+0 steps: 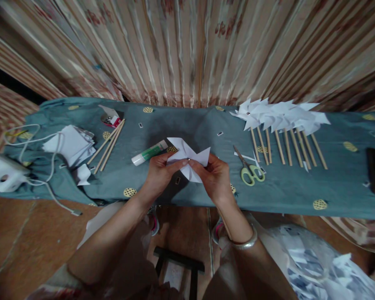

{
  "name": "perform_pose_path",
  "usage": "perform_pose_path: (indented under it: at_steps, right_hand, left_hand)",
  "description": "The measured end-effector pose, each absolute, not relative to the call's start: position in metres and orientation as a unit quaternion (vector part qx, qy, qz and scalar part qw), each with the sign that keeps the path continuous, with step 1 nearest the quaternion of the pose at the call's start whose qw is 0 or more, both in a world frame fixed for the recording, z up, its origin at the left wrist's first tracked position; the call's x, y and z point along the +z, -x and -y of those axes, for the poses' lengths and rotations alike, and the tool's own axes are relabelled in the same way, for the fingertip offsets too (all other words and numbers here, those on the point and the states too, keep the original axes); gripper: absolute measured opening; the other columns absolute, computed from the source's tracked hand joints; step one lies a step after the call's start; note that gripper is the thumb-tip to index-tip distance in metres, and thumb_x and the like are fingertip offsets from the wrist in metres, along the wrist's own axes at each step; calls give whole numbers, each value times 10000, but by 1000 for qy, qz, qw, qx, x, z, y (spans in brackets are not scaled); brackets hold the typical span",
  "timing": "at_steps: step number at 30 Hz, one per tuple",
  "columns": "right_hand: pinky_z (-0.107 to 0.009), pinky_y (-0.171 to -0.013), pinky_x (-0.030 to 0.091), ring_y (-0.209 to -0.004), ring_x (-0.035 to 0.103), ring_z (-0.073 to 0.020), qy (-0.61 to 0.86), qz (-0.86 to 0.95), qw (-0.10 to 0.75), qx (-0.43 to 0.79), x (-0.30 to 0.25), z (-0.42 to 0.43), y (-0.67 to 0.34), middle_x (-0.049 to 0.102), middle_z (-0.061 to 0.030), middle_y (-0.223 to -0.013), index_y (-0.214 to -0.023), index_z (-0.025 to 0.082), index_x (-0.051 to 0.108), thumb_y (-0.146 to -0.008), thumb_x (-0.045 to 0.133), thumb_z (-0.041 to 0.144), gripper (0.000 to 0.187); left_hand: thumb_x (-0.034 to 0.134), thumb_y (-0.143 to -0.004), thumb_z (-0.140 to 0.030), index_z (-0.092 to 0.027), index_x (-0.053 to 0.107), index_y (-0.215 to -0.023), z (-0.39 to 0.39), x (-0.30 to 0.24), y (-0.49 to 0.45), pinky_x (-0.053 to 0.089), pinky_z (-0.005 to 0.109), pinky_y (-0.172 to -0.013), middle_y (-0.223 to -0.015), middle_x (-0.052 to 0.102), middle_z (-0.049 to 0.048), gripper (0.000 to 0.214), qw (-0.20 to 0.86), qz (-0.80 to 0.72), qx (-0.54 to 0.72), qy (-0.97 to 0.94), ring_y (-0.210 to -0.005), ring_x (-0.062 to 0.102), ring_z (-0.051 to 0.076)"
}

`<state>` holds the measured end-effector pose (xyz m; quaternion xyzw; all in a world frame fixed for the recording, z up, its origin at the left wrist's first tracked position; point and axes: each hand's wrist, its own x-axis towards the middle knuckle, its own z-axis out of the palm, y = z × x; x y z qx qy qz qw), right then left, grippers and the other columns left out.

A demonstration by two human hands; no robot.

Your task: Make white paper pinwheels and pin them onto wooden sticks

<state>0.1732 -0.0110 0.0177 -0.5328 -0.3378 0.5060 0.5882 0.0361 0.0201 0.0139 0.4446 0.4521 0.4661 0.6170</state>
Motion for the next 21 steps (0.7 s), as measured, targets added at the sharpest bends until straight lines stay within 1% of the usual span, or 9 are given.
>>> perform_pose_path:
  at_steps: [7,14,21]
  right_hand:
    - [-280,-570,537,-564,635,-138,542,314,595,503,18,10,-172,760,13,-685,-698,207,759,-526,907,272,236]
    - [-302,-616,567,-613,668,-153,532,311,608,500,18,10,-172,777,5,-735,-734,219,766,-544,899,308,248]
    - [-295,-622,559,-615,668,-153,537,309,605,499,17,9,-174,775,5,-732,-746,210,753,-531,903,308,280]
  left_hand:
    - [806,-672,-290,-143,768,-756,-19,17,-36,417,236,-589,-678,679,-1,174,611,-452,469,-450,-613,545,114]
    - [833,-635,-314,-150,771,-782,-20,14,-37,443,246,-611,-704,700,6,229,616,-447,474,-442,-632,575,128]
    - [849,-613,-330,-143,773,-808,-20,10,-38,450,248,-608,-699,704,8,281,638,-451,465,-417,-622,581,129]
